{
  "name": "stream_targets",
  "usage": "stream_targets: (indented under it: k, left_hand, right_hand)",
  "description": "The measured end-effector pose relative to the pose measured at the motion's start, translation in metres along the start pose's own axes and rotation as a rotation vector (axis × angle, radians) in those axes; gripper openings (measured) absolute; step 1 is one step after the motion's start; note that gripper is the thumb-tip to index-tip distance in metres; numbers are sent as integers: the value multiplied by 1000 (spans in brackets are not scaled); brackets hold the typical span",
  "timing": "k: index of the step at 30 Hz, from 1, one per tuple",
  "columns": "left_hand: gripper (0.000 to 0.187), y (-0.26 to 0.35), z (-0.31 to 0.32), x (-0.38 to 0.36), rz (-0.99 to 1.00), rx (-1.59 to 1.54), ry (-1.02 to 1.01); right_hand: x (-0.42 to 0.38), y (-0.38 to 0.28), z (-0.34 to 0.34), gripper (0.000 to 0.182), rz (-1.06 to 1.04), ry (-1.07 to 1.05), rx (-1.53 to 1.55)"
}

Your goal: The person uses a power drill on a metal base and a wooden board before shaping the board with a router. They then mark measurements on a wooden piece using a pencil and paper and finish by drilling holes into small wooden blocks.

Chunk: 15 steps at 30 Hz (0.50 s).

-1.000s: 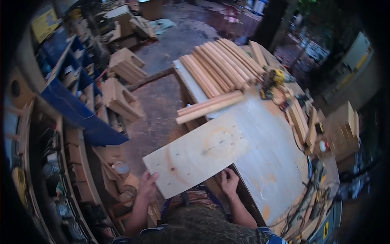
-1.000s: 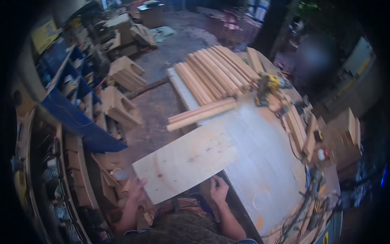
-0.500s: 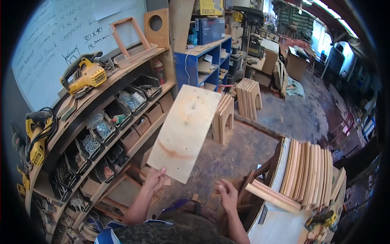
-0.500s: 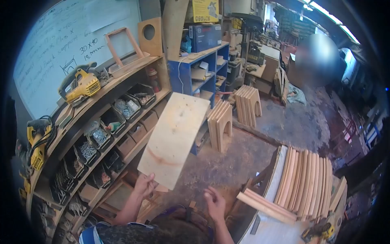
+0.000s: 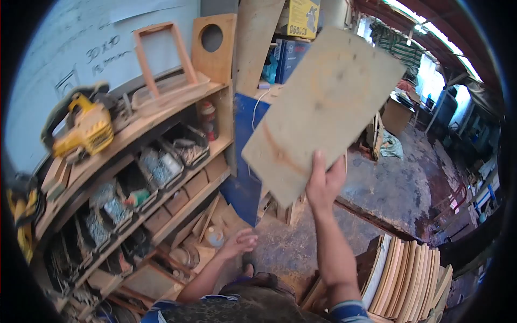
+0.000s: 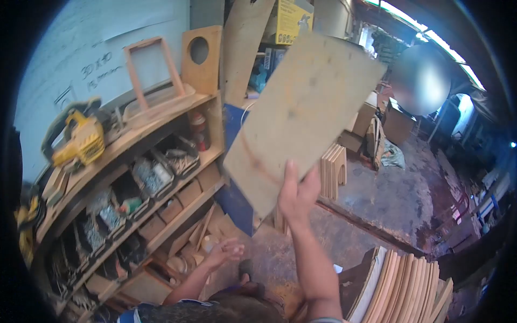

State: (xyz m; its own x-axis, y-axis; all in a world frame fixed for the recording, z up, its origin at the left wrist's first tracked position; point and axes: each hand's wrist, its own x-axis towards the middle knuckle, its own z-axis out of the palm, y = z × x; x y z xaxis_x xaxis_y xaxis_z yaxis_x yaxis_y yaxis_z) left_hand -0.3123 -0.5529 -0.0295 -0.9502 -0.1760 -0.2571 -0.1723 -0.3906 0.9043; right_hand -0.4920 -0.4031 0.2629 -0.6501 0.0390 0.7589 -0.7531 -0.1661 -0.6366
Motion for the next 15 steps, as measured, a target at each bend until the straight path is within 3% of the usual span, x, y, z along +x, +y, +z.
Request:
stream_targets:
  k: [5, 8, 9, 10, 11, 12, 15]
  left_hand:
    - [53, -21, -60, 74, -40, 145, 189]
    - [49, -17, -96, 88, -26, 174, 326]
    - [49, -11, -102, 95, -5, 203, 385]
    - [49, -6, -109, 99, -15, 224, 344]
    - [50, -2, -115, 100, 17, 275, 408]
    - [50, 0, -120, 101, 46, 326, 454]
    - [55, -9, -142, 115, -41, 355, 450]
  right_hand:
    - [182, 60, 132, 33, -188, -27, -115]
    - [239, 101, 207, 35, -236, -101, -169]
    - [253, 133, 233, 37, -301, -182, -145]
    - [269, 156, 261, 47, -278, -321, -386]
    - [272, 140, 265, 53, -41, -558, -553]
    - [271, 123, 266, 53, 50, -685, -727]
    - [268, 114, 266, 29, -85, -738, -873]
